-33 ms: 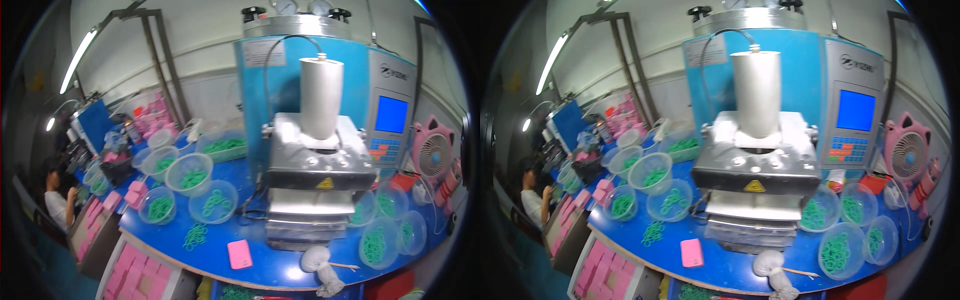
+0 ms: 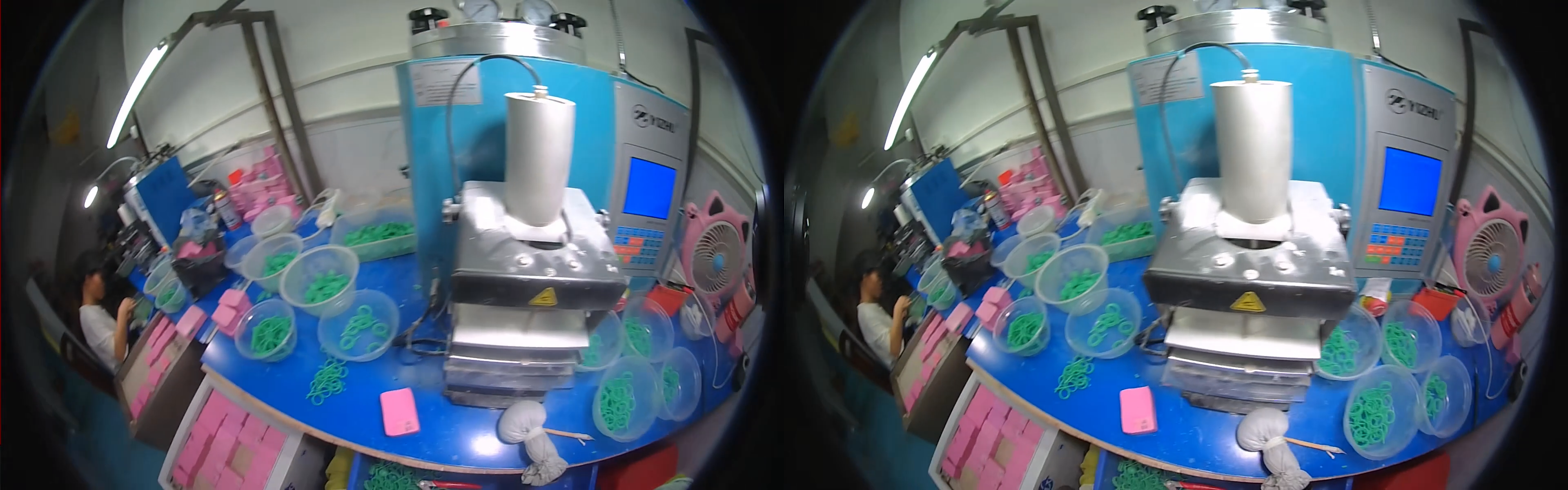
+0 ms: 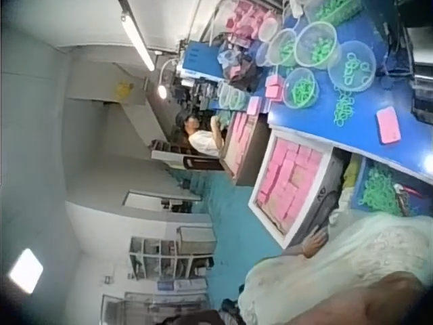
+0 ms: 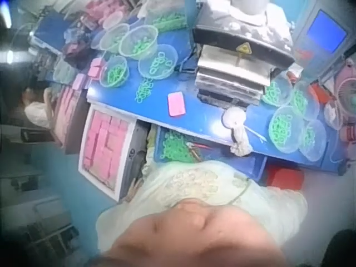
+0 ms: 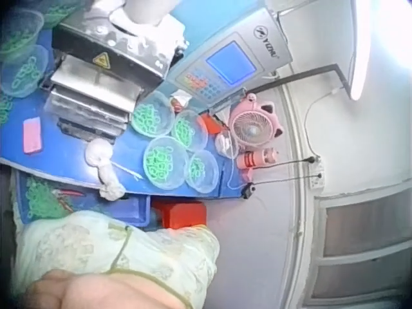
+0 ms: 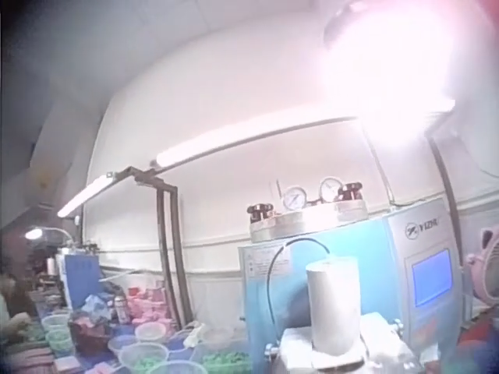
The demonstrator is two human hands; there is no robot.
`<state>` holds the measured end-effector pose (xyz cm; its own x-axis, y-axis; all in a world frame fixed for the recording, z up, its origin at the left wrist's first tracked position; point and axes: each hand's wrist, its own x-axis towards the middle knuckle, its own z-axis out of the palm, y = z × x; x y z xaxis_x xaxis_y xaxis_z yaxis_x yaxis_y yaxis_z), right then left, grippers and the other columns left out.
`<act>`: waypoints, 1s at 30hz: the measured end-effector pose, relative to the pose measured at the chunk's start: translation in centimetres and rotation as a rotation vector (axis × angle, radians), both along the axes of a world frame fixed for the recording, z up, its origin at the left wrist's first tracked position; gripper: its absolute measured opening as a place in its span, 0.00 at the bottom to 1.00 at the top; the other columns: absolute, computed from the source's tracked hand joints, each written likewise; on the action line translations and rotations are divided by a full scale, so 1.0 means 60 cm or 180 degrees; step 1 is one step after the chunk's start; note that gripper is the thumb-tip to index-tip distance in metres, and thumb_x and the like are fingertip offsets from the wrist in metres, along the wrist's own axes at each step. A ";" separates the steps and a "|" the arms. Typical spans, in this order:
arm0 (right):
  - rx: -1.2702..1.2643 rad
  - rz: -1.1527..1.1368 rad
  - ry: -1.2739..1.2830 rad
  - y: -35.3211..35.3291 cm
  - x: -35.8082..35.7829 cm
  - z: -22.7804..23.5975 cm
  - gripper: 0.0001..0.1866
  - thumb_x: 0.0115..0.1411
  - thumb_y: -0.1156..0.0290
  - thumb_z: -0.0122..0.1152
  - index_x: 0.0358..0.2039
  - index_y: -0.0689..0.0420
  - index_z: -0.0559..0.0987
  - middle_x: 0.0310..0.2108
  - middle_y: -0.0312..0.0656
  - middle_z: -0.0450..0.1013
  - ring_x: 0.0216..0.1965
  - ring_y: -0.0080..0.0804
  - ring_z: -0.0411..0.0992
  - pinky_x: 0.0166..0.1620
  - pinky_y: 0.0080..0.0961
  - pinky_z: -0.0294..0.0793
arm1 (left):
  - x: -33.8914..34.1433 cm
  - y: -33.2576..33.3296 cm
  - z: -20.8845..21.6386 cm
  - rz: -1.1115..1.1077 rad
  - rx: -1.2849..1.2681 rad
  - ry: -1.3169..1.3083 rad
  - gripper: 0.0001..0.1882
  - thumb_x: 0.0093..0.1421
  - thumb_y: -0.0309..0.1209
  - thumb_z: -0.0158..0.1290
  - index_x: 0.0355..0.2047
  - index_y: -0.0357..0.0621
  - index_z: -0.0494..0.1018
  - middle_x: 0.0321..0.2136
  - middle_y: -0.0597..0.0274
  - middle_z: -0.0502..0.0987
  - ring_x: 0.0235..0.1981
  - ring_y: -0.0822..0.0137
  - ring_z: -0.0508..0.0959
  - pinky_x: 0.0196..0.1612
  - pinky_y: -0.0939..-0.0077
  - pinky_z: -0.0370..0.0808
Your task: Assembling pink rubber molds with green inserts and metal parts using hands and pliers.
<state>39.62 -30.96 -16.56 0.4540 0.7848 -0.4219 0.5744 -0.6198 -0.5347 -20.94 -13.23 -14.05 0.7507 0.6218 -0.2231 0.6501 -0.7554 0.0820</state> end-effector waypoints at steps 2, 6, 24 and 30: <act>-0.0034 0.0196 0.0027 0.017 0.013 -0.004 0.31 0.49 0.54 0.61 0.49 0.58 0.65 0.36 0.52 0.72 0.35 0.46 0.72 0.37 0.36 0.71 | 0.003 -0.049 0.018 0.0198 -0.0043 0.0031 0.25 0.54 0.28 0.43 0.53 0.32 0.58 0.54 0.39 0.58 0.58 0.43 0.56 0.60 0.47 0.50; -0.0122 0.0401 -0.0004 0.023 0.026 0.001 0.31 0.49 0.54 0.61 0.49 0.58 0.65 0.36 0.52 0.72 0.35 0.46 0.72 0.37 0.36 0.71 | 0.039 -0.042 0.005 0.2099 0.0186 -0.0069 0.28 0.56 0.35 0.45 0.54 0.33 0.59 0.46 0.39 0.67 0.43 0.43 0.70 0.48 0.55 0.66; -0.1511 0.2310 -0.0344 0.126 0.095 0.091 0.31 0.50 0.52 0.60 0.49 0.58 0.65 0.37 0.52 0.72 0.36 0.45 0.73 0.38 0.37 0.71 | 0.047 -0.007 -0.022 0.2761 0.0394 -0.0374 0.27 0.47 0.52 0.53 0.32 0.39 0.66 0.25 0.49 0.71 0.27 0.50 0.72 0.32 0.58 0.69; -0.1993 0.2694 -0.0311 0.125 0.104 0.094 0.31 0.50 0.51 0.60 0.49 0.57 0.65 0.37 0.52 0.72 0.36 0.45 0.73 0.38 0.37 0.71 | 0.041 -0.001 -0.015 0.2821 0.0116 -0.0524 0.26 0.47 0.52 0.54 0.27 0.39 0.64 0.23 0.48 0.71 0.25 0.49 0.72 0.29 0.59 0.69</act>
<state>45.86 -23.44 -10.89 -0.0856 0.5163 -0.8521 0.9716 -0.1463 -0.1862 -18.49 -13.32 -14.93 0.0134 0.9922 -0.1239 0.9774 0.0131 0.2112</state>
